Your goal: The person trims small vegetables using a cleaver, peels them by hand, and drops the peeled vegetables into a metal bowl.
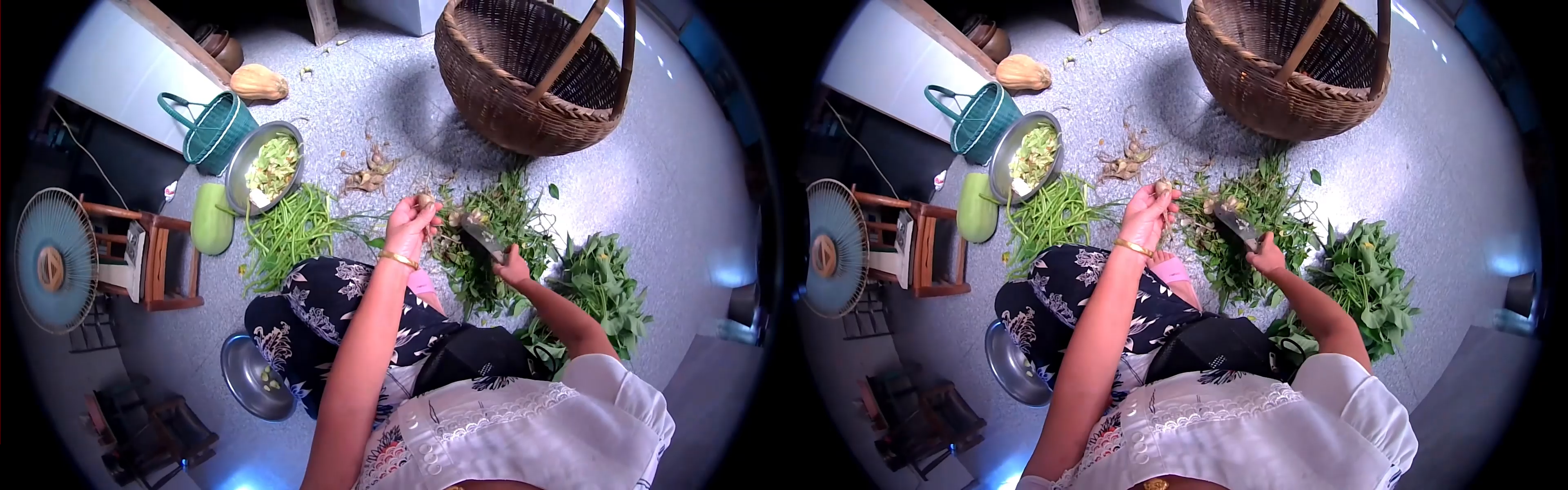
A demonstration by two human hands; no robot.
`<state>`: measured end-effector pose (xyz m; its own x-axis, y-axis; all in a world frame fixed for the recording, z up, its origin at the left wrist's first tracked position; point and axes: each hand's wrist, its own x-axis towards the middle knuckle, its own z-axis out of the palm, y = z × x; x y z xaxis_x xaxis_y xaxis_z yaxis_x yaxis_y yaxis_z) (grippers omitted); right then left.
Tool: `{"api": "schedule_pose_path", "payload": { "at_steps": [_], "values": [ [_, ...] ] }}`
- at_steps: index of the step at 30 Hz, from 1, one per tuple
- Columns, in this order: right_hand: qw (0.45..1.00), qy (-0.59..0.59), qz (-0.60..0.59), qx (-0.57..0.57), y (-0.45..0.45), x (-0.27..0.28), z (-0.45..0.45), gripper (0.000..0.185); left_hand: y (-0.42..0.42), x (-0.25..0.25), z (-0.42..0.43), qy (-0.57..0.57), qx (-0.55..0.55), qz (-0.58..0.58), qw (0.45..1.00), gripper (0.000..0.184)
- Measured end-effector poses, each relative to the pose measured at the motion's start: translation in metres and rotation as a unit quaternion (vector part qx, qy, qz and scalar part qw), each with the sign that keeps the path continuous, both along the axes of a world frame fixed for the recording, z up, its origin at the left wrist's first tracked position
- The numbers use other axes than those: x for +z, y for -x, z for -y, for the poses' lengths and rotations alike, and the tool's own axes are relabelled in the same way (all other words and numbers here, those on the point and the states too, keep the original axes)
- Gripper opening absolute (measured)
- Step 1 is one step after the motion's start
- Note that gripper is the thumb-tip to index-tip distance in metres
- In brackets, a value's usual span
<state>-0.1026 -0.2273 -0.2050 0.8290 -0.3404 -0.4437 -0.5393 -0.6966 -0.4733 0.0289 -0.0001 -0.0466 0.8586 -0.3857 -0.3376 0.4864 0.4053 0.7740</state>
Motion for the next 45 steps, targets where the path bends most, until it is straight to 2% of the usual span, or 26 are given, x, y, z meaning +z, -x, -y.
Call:
{"api": "schedule_pose_path", "payload": {
  "at_steps": [2, 6, 7, 9, 10, 12, 13, 14, 16, 17, 20, 22, 24, 29, 30, 32, 33, 35, 39, 41, 42, 44, 45],
  "values": [
    [0.986, -0.130, 0.093, -0.056, 0.004, 0.011, -0.002, 0.053, 0.000, 0.002, 0.000, -0.005, 0.003, 0.009, 1.000, 0.033],
    [0.948, -0.151, 0.276, -0.055, 0.006, 0.054, -0.015, 0.038, 0.001, 0.006, 0.002, -0.053, 0.022, 0.048, 0.997, 0.039],
    [0.948, -0.150, 0.276, -0.055, 0.003, 0.060, -0.017, 0.038, 0.002, 0.005, 0.003, -0.067, 0.021, 0.070, 0.995, 0.037],
    [0.939, -0.247, 0.230, -0.057, -0.010, 0.072, -0.022, 0.029, 0.004, 0.004, 0.005, -0.079, 0.017, 0.093, 0.992, 0.036],
    [0.939, -0.246, 0.232, -0.058, -0.014, 0.080, -0.025, 0.029, 0.004, 0.003, 0.005, -0.082, 0.020, 0.105, 0.991, 0.036],
    [0.945, -0.171, 0.278, -0.017, -0.024, 0.102, -0.034, 0.024, 0.003, 0.001, 0.004, -0.084, 0.026, 0.121, 0.989, 0.036],
    [0.931, -0.109, 0.344, 0.056, -0.027, 0.125, -0.041, 0.025, 0.005, -0.001, 0.003, -0.094, 0.016, 0.117, 0.989, 0.036],
    [0.931, -0.110, 0.344, 0.058, -0.032, 0.134, -0.047, 0.025, 0.005, -0.005, 0.003, -0.105, 0.004, 0.113, 0.988, 0.036],
    [0.851, -0.045, 0.505, 0.139, -0.041, 0.148, -0.057, 0.030, 0.008, -0.008, 0.005, -0.099, 0.027, 0.140, 0.985, 0.028],
    [0.839, -0.007, 0.518, 0.169, -0.044, 0.159, -0.060, 0.034, 0.010, -0.006, 0.005, -0.116, 0.010, 0.143, 0.983, 0.026],
    [0.851, 0.065, 0.472, 0.222, -0.045, 0.185, -0.069, 0.035, 0.005, -0.004, 0.005, -0.164, -0.027, 0.195, 0.967, 0.019],
    [0.832, 0.077, 0.503, 0.221, -0.048, 0.190, -0.074, 0.035, 0.011, 0.002, 0.005, -0.284, 0.023, 0.384, 0.878, 0.020],
    [0.831, 0.092, 0.498, 0.230, -0.049, 0.195, -0.076, 0.035, 0.001, -0.034, 0.004, -0.301, -0.006, 0.380, 0.874, 0.023],
    [0.832, 0.111, 0.491, 0.234, -0.048, 0.198, -0.078, 0.036, 0.015, -0.010, 0.005, -0.287, 0.063, 0.472, 0.831, 0.026],
    [0.833, 0.118, 0.488, 0.234, -0.048, 0.198, -0.078, 0.037, 0.016, -0.007, 0.006, -0.286, 0.063, 0.472, 0.831, 0.026],
    [0.831, 0.122, 0.489, 0.234, -0.048, 0.199, -0.078, 0.037, 0.017, -0.006, 0.006, -0.231, 0.029, 0.407, 0.883, 0.025],
    [0.830, 0.126, 0.491, 0.234, -0.048, 0.199, -0.078, 0.037, 0.016, -0.008, 0.006, -0.231, 0.029, 0.407, 0.883, 0.025],
    [0.828, 0.130, 0.491, 0.236, -0.048, 0.201, -0.079, 0.037, 0.013, -0.016, 0.007, -0.158, -0.013, 0.323, 0.933, 0.025],
    [0.826, 0.144, 0.492, 0.233, -0.047, 0.203, -0.080, 0.037, 0.010, -0.033, 0.005, -0.147, -0.019, 0.357, 0.922, 0.025],
    [0.829, 0.138, 0.488, 0.235, -0.047, 0.206, -0.079, 0.036, 0.010, -0.039, 0.001, -0.192, -0.102, 0.307, 0.926, 0.040],
    [0.832, 0.132, 0.484, 0.238, -0.047, 0.207, -0.079, 0.035, 0.011, -0.043, 0.002, -0.192, -0.102, 0.307, 0.926, 0.040],
    [0.831, 0.131, 0.483, 0.241, -0.047, 0.207, -0.078, 0.035, 0.014, -0.035, 0.007, -0.219, -0.014, 0.403, 0.888, 0.025],
    [0.831, 0.130, 0.483, 0.245, -0.047, 0.207, -0.078, 0.035, 0.015, -0.031, 0.007, -0.218, -0.014, 0.403, 0.889, 0.025]
  ]
}}
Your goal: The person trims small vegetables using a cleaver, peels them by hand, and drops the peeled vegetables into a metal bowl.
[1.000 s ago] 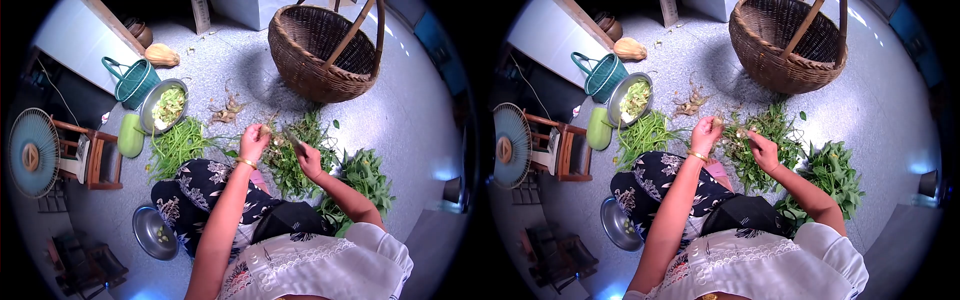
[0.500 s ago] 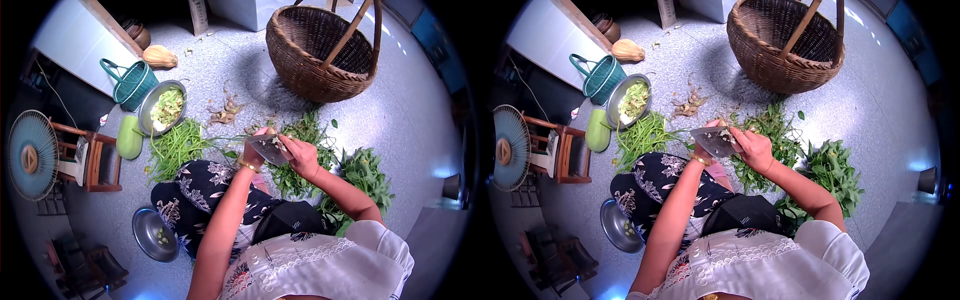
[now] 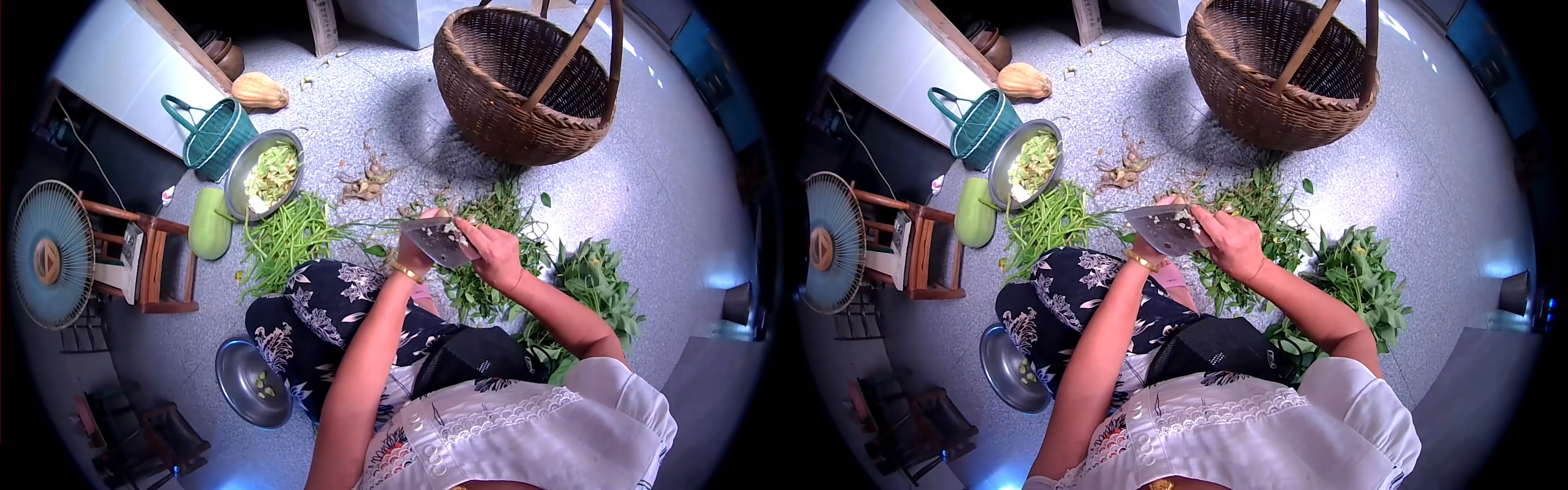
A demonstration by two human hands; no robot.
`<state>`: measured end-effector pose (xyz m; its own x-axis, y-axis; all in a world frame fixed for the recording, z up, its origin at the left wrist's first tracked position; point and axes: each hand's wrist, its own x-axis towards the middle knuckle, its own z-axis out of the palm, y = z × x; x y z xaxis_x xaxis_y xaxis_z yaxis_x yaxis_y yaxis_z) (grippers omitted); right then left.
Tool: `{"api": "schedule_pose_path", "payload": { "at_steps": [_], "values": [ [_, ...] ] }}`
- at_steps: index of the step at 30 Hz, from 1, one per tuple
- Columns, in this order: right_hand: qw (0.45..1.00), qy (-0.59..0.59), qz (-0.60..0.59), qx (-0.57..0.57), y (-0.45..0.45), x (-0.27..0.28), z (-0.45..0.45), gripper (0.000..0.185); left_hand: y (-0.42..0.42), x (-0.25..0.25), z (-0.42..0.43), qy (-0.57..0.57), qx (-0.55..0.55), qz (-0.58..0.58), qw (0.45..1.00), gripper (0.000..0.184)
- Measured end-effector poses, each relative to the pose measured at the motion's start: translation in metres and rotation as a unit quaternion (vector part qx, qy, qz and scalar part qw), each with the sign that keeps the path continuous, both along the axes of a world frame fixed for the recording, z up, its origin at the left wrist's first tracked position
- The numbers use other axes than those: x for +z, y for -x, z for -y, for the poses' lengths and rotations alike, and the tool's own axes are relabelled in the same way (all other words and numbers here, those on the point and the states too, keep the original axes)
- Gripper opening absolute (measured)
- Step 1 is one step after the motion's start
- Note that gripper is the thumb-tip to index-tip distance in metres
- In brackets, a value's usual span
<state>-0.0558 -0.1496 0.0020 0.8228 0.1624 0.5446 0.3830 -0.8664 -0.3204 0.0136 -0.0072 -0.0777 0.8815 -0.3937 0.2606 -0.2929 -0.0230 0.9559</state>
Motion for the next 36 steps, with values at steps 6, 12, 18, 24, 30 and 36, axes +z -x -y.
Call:
{"api": "schedule_pose_path", "payload": {
  "at_steps": [6, 12, 18, 24, 30, 36],
  "values": [
    [1.000, -0.003, 0.004, -0.014, 0.003, -0.005, 0.005, 0.039, -0.002, 0.021, -0.005, -0.116, 0.003, 0.218, 0.969, 0.018],
    [0.998, 0.005, -0.044, -0.052, 0.010, -0.015, 0.005, 0.039, 0.008, 0.042, -0.001, -0.140, 0.039, 0.112, 0.983, 0.017],
    [0.986, -0.038, -0.113, -0.115, 0.008, -0.028, 0.005, 0.029, 0.015, 0.060, 0.003, -0.163, 0.026, 0.043, 0.985, 0.021],
    [0.916, 0.054, -0.355, -0.181, 0.004, -0.101, 0.049, 0.016, 0.011, 0.051, 0.003, -0.109, 0.011, 0.124, 0.986, 0.032],
    [0.877, 0.108, -0.418, -0.213, 0.026, -0.189, 0.075, 0.021, 0.005, 0.054, -0.001, 0.103, -0.084, -0.127, 0.983, 0.030],
    [0.846, 0.125, -0.466, -0.228, 0.037, -0.228, 0.088, 0.023, 0.000, 0.057, -0.010, 0.302, -0.056, -0.308, 0.901, 0.031]
  ]
}}
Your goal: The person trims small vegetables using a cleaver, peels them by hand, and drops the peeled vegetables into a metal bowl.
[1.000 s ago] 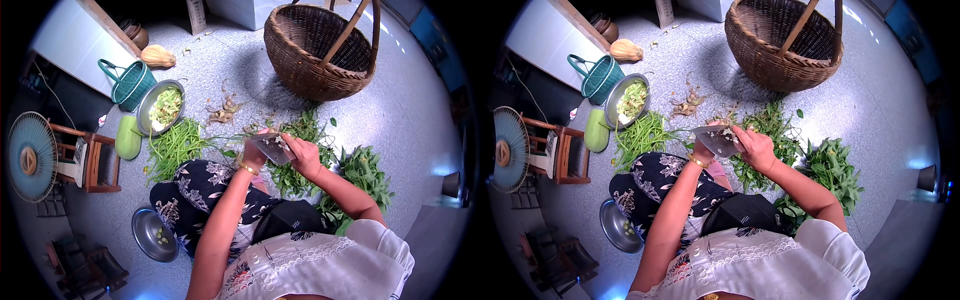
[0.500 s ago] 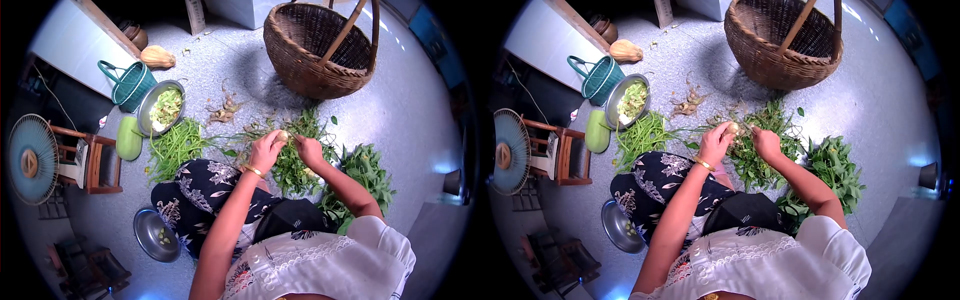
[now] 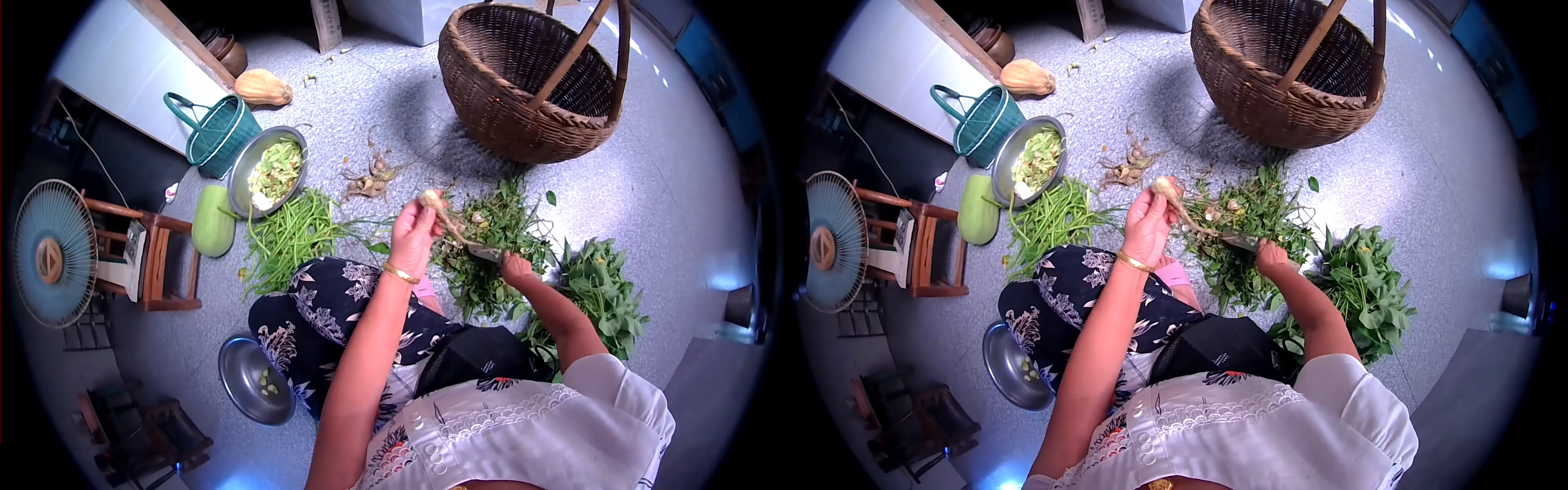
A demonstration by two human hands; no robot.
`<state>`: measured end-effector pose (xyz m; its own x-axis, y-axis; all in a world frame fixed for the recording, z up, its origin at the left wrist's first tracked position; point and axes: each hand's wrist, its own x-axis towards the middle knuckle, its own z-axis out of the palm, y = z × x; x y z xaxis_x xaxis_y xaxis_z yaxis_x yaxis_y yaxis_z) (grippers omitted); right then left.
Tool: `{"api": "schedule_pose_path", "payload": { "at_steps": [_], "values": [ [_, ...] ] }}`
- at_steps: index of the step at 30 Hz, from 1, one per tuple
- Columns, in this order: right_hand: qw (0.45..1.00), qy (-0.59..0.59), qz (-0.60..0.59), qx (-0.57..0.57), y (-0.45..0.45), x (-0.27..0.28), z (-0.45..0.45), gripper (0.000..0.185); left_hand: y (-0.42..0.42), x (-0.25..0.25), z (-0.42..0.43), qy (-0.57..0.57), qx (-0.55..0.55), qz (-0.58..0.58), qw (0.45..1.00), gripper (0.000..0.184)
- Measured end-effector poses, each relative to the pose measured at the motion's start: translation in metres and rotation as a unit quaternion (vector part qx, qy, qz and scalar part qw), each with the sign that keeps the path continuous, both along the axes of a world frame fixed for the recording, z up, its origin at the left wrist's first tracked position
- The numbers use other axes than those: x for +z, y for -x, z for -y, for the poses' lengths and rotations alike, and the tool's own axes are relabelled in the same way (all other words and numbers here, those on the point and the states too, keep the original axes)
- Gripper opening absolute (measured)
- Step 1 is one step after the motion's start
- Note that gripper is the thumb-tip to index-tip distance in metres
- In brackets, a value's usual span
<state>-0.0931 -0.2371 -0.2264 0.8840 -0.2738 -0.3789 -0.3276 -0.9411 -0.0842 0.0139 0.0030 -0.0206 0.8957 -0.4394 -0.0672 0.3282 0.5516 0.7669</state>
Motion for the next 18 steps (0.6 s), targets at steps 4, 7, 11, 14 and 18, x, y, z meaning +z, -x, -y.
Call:
{"api": "schedule_pose_path", "payload": {
  "at_steps": [4, 7, 11, 14, 18],
  "values": [
    [0.998, -0.058, -0.001, -0.008, -0.005, 0.031, -0.003, 0.021, -0.006, -0.001, -0.005, 0.050, 0.095, -0.027, 0.994, 0.034],
    [0.992, -0.110, 0.050, -0.032, -0.003, 0.059, -0.011, 0.021, -0.010, -0.008, -0.010, 0.066, 0.133, -0.053, 0.988, 0.029],
    [0.971, -0.217, 0.100, -0.021, 0.001, 0.081, -0.020, 0.025, -0.012, -0.019, -0.008, 0.037, 0.196, -0.155, 0.968, 0.018],
    [0.926, -0.297, 0.233, -0.004, -0.001, 0.107, -0.045, 0.024, -0.011, -0.022, -0.005, 0.004, 0.195, -0.195, 0.961, 0.020],
    [0.834, -0.360, 0.413, 0.069, -0.018, 0.146, -0.075, 0.034, -0.009, -0.035, -0.001, -0.070, 0.163, -0.181, 0.967, 0.023]
  ]
}}
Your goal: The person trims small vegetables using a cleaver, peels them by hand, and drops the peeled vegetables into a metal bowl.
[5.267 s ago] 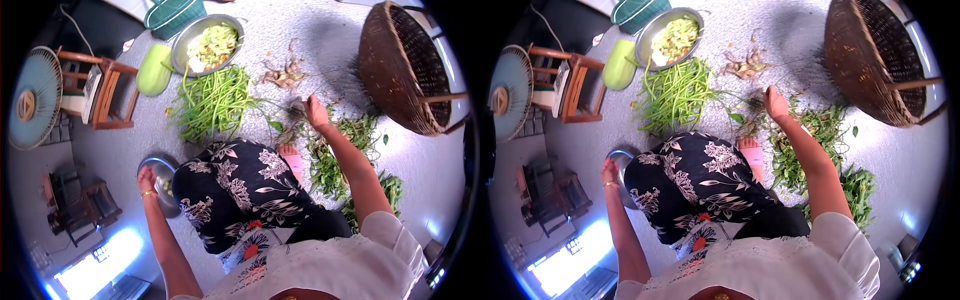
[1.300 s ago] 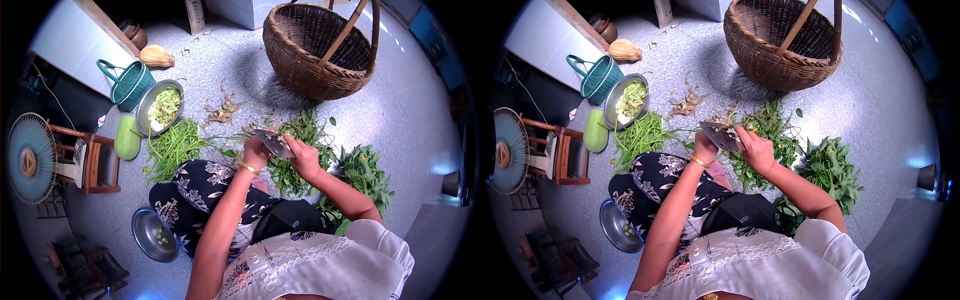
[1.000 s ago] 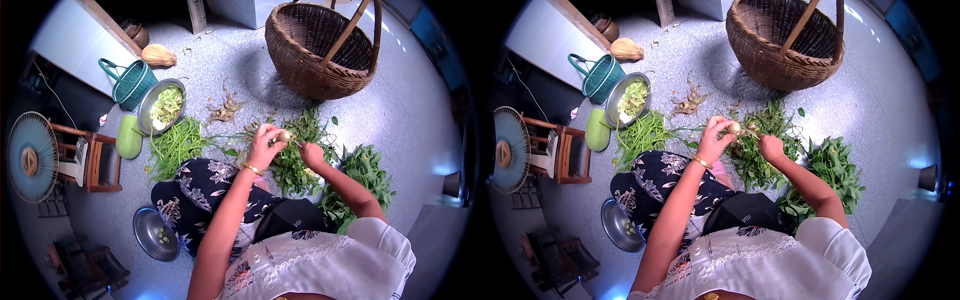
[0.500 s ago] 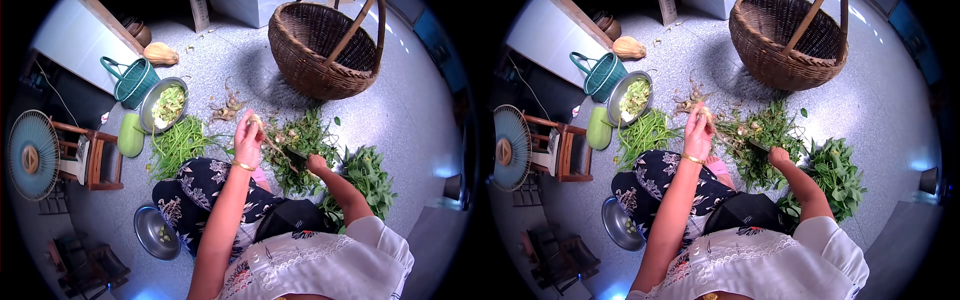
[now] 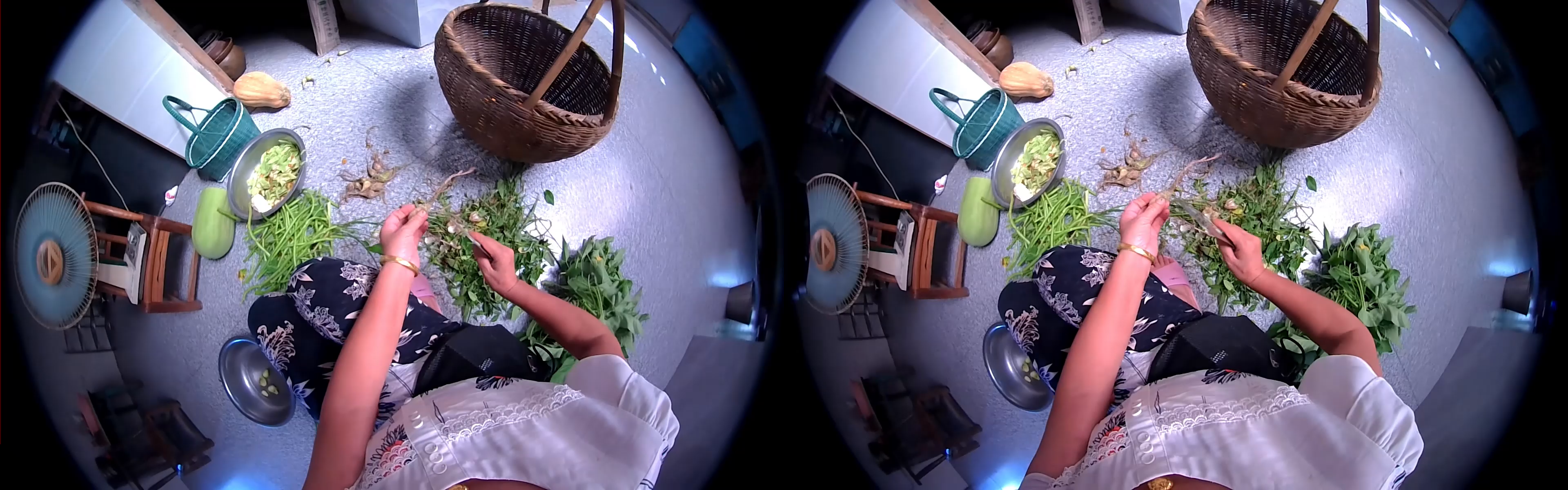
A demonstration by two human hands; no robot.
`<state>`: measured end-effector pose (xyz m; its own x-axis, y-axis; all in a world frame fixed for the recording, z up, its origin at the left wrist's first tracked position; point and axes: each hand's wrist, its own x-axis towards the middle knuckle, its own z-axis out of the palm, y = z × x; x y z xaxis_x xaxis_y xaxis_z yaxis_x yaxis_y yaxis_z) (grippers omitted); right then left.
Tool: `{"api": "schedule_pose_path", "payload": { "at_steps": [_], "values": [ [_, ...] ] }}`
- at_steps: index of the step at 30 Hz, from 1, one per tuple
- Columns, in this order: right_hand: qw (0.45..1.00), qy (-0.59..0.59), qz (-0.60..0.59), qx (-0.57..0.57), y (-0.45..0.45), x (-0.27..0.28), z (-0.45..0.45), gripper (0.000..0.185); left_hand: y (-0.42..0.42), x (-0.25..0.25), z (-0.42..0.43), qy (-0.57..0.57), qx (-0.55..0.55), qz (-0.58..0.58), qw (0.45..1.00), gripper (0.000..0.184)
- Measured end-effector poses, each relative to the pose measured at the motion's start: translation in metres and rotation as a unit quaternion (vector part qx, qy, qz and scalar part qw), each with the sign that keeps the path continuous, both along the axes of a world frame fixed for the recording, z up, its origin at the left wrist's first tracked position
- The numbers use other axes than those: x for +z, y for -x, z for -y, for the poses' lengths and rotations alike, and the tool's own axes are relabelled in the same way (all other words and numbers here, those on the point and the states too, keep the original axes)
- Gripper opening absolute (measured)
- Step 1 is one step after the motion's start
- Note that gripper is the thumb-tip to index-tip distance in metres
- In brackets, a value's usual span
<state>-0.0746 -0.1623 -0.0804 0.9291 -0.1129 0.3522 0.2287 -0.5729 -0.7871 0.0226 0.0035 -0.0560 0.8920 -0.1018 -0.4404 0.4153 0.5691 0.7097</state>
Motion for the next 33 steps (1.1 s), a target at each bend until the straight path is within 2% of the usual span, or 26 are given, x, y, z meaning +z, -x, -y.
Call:
{"api": "schedule_pose_path", "payload": {
  "at_steps": [4, 9, 17, 19, 20, 22, 23, 25, 26, 27, 29, 31, 33],
  "values": [
    [1.000, 0.004, -0.004, 0.013, -0.013, 0.024, -0.016, 0.038, 0.003, -0.007, 0.009, -0.029, -0.004, 0.017, 0.999, 0.023],
    [1.000, 0.010, 0.016, 0.002, -0.019, 0.027, -0.019, 0.039, 0.010, -0.001, 0.014, -0.026, -0.026, 0.047, 0.998, 0.020],
    [0.999, 0.046, 0.027, -0.001, -0.010, 0.030, -0.012, 0.043, 0.011, 0.007, 0.015, -0.061, -0.132, 0.081, 0.986, 0.021],
    [0.998, 0.016, -0.048, -0.040, -0.005, 0.025, -0.011, 0.038, 0.014, 0.010, 0.017, -0.031, -0.147, 0.090, 0.984, 0.022],
    [0.998, 0.016, -0.047, -0.041, -0.006, 0.019, -0.008, 0.038, 0.015, 0.011, 0.018, -0.002, -0.162, 0.100, 0.982, 0.023],
    [0.952, 0.074, -0.278, -0.109, -0.007, -0.007, 0.003, 0.026, 0.022, 0.012, 0.023, 0.000, -0.209, 0.121, 0.970, 0.024],
    [0.949, 0.110, -0.270, -0.121, -0.005, -0.019, 0.008, 0.018, 0.024, 0.014, 0.023, 0.015, -0.227, 0.111, 0.967, 0.024],
    [0.927, 0.185, -0.301, -0.125, -0.001, -0.042, 0.019, 0.016, 0.022, 0.021, 0.020, 0.025, -0.251, 0.093, 0.963, 0.022],
    [0.927, 0.185, -0.301, -0.124, 0.005, -0.054, 0.024, 0.016, 0.022, 0.026, 0.018, 0.073, -0.240, 0.061, 0.966, 0.021],
    [0.929, 0.205, -0.289, -0.108, 0.009, -0.066, 0.030, 0.022, 0.020, 0.031, 0.017, 0.120, -0.229, 0.030, 0.966, 0.020],
    [0.930, 0.225, -0.275, -0.091, 0.012, -0.086, 0.041, 0.029, 0.018, 0.029, 0.013, 0.105, -0.219, 0.015, 0.970, 0.023],
    [0.896, 0.281, -0.339, -0.064, 0.016, -0.107, 0.050, 0.037, 0.015, 0.021, 0.010, 0.144, -0.203, 0.020, 0.968, 0.023],
    [0.883, 0.311, -0.348, -0.042, 0.019, -0.145, 0.064, 0.043, 0.014, 0.018, 0.009, 0.161, -0.200, 0.034, 0.966, 0.020]
  ]
}}
